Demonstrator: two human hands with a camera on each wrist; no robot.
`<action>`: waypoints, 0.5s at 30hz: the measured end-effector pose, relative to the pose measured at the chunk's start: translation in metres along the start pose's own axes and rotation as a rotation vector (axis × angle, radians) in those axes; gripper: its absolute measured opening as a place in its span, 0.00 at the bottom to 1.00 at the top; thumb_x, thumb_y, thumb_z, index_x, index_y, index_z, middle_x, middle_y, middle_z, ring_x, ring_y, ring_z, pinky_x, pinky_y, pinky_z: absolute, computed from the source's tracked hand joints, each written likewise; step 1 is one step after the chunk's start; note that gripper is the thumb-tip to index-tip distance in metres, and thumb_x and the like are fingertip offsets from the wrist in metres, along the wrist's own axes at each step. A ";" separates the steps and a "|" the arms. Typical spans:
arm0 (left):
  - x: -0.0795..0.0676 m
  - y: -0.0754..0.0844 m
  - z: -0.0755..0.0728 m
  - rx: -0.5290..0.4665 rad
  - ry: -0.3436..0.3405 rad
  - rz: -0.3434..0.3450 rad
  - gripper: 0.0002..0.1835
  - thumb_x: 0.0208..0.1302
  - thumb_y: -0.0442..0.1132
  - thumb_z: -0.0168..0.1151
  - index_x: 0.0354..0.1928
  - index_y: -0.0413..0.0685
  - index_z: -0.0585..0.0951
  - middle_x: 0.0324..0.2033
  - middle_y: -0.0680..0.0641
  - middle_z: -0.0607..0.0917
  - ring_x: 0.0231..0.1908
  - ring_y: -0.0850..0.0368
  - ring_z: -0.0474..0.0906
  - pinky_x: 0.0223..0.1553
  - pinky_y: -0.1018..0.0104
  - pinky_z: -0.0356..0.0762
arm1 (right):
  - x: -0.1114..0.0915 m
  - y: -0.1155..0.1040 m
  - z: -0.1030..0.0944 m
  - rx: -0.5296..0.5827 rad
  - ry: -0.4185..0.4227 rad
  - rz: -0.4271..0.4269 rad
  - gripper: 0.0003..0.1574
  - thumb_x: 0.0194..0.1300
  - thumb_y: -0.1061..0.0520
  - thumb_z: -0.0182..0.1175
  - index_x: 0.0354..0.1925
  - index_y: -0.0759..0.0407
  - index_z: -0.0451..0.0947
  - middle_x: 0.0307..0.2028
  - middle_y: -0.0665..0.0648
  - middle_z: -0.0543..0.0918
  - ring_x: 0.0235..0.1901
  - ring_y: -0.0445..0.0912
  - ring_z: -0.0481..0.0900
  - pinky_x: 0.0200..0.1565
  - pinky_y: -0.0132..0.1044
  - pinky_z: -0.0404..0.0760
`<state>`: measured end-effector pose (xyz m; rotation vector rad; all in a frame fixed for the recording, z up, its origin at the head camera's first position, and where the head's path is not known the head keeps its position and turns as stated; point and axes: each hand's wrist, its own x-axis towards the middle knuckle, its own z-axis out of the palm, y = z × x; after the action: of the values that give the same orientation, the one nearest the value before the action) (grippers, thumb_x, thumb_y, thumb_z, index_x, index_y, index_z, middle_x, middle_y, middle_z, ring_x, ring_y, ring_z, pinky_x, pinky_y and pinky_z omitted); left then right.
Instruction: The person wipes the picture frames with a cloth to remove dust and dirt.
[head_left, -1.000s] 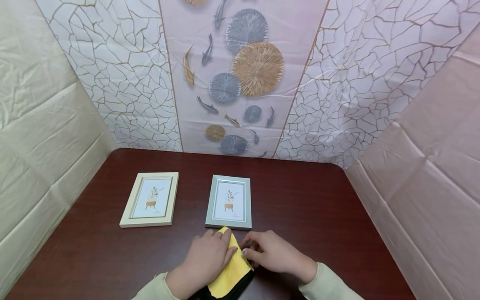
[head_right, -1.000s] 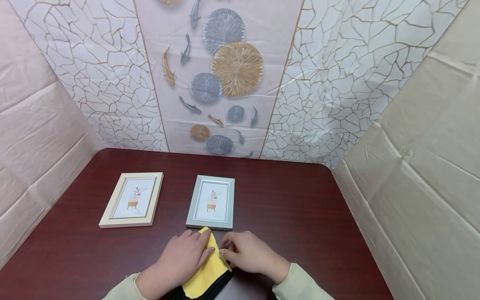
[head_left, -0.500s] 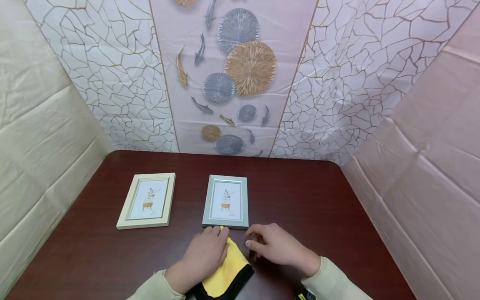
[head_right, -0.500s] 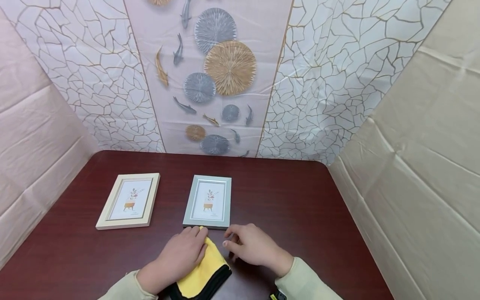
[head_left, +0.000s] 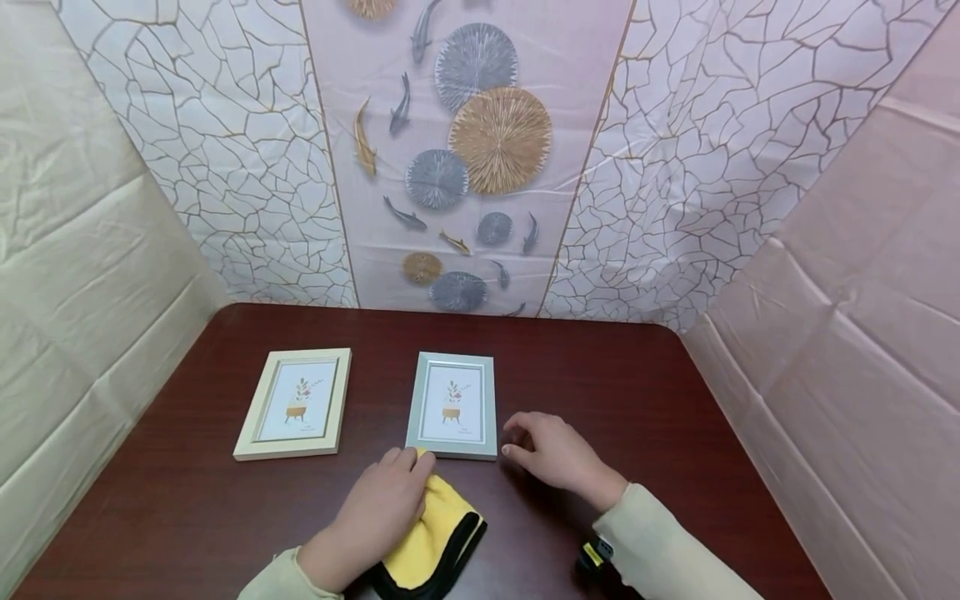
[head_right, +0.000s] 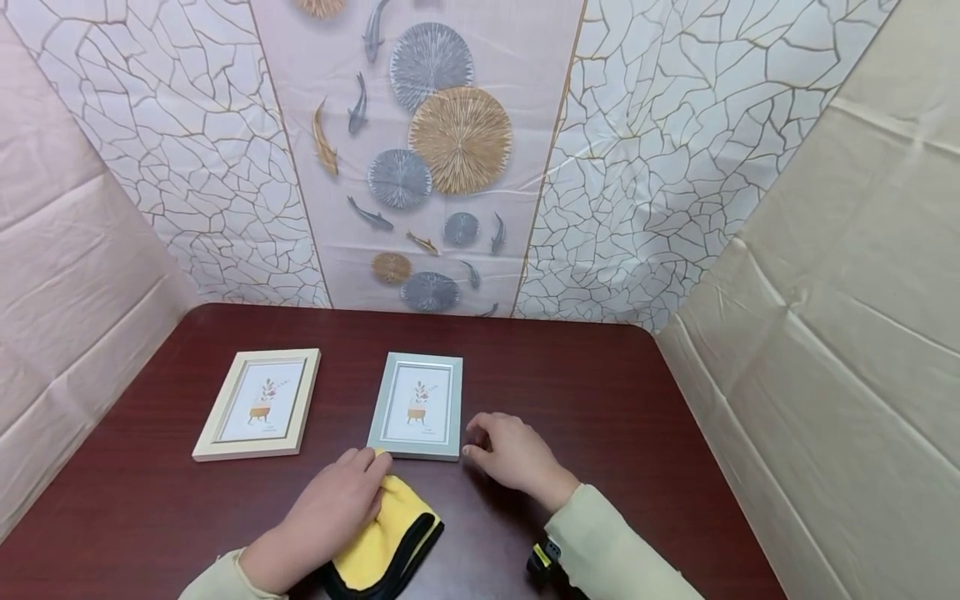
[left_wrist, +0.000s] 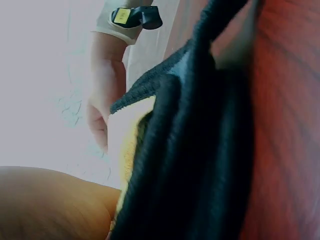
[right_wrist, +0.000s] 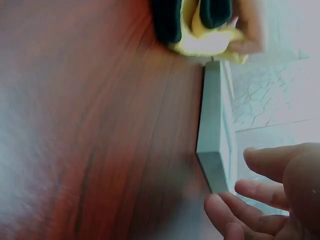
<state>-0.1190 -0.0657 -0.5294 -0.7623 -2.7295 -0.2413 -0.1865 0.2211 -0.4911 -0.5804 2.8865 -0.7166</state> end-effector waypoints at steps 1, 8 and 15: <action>-0.001 -0.003 -0.001 0.004 -0.003 -0.001 0.16 0.60 0.36 0.77 0.46 0.47 0.80 0.35 0.50 0.76 0.33 0.54 0.72 0.28 0.60 0.74 | 0.004 0.001 0.001 -0.022 0.010 0.011 0.18 0.75 0.51 0.74 0.58 0.54 0.87 0.42 0.48 0.87 0.38 0.42 0.83 0.43 0.47 0.84; -0.001 -0.025 -0.008 0.025 0.002 -0.015 0.09 0.68 0.35 0.74 0.45 0.49 0.82 0.33 0.51 0.75 0.31 0.54 0.69 0.26 0.63 0.69 | 0.032 0.014 0.007 -0.086 0.016 0.015 0.46 0.72 0.40 0.76 0.79 0.52 0.73 0.66 0.56 0.80 0.58 0.50 0.85 0.55 0.51 0.85; -0.001 -0.041 -0.017 -0.054 0.039 -0.078 0.10 0.69 0.31 0.73 0.48 0.50 0.84 0.37 0.49 0.77 0.29 0.57 0.70 0.25 0.65 0.69 | 0.055 0.028 0.006 -0.110 -0.072 -0.085 0.57 0.68 0.33 0.77 0.85 0.48 0.66 0.80 0.57 0.67 0.75 0.58 0.70 0.67 0.56 0.77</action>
<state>-0.1355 -0.1052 -0.5174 -0.6585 -2.7290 -0.3444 -0.2451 0.2198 -0.5098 -0.7299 2.8626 -0.5380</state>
